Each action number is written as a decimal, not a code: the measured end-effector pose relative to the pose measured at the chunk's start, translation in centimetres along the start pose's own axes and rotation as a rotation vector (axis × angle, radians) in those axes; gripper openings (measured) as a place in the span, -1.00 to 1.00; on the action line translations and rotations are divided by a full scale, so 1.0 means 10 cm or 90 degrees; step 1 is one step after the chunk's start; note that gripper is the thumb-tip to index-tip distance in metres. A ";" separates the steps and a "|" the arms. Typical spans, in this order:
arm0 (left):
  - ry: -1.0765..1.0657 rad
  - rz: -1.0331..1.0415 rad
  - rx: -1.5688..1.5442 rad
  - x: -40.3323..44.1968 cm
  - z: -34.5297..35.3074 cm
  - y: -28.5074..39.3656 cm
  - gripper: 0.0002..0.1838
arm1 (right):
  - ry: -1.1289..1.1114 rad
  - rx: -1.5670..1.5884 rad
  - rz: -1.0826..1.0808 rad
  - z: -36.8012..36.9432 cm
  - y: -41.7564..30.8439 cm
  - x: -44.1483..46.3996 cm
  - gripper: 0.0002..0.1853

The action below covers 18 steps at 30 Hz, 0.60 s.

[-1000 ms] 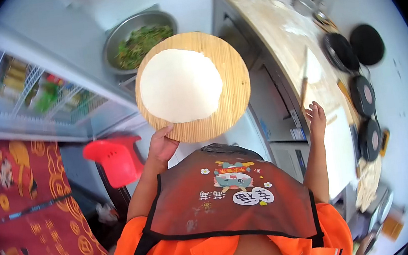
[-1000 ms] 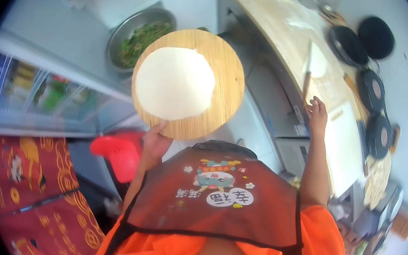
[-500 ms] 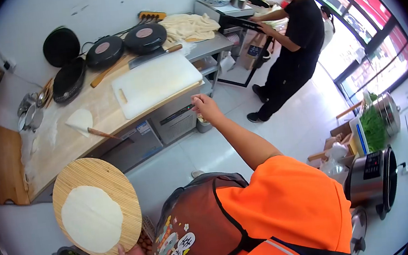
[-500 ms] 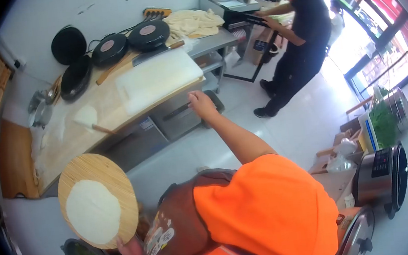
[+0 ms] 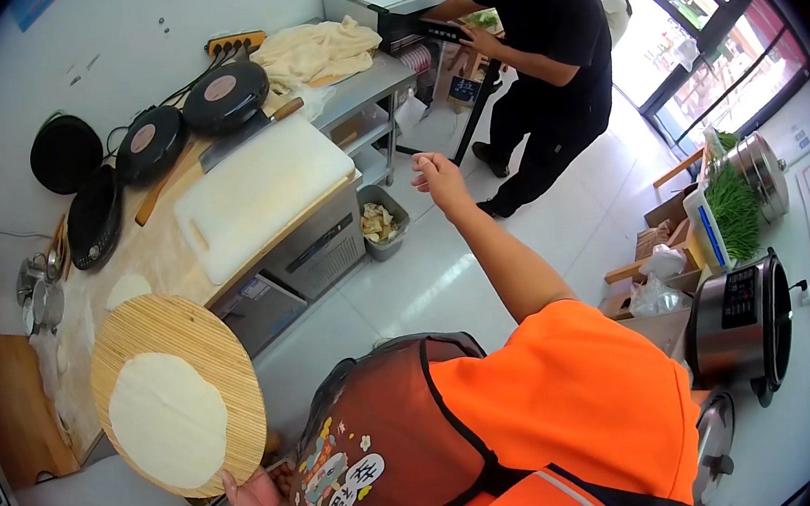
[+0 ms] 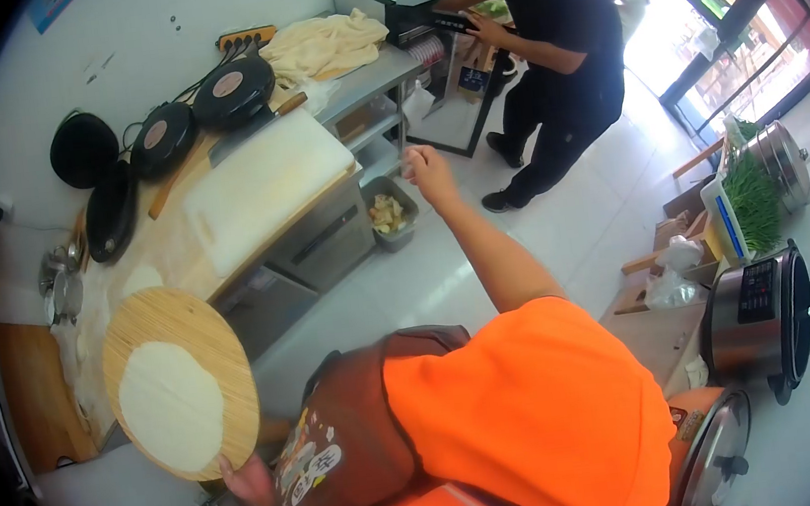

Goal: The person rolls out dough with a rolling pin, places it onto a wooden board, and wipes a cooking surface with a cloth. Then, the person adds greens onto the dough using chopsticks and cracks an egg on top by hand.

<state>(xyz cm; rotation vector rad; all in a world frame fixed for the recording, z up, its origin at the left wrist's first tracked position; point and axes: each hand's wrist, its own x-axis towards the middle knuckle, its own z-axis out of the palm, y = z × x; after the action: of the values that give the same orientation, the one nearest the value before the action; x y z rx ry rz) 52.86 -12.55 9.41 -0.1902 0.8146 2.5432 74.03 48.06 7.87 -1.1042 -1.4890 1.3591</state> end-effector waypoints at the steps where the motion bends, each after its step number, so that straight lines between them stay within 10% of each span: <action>1: -0.017 -0.005 -0.006 0.07 0.00 -0.03 -0.42 | 0.014 -0.001 -0.006 -0.06 -0.04 0.07 -0.65; 18: -0.018 -0.035 0.012 0.53 0.34 -0.45 -0.41 | 0.100 -0.049 -0.046 -0.84 -0.39 0.64 -0.62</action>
<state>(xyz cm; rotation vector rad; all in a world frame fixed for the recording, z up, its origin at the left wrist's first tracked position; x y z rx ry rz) 50.27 -5.26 8.47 -0.1676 0.8113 2.4808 79.97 56.44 12.53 -1.1665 -1.4617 1.1460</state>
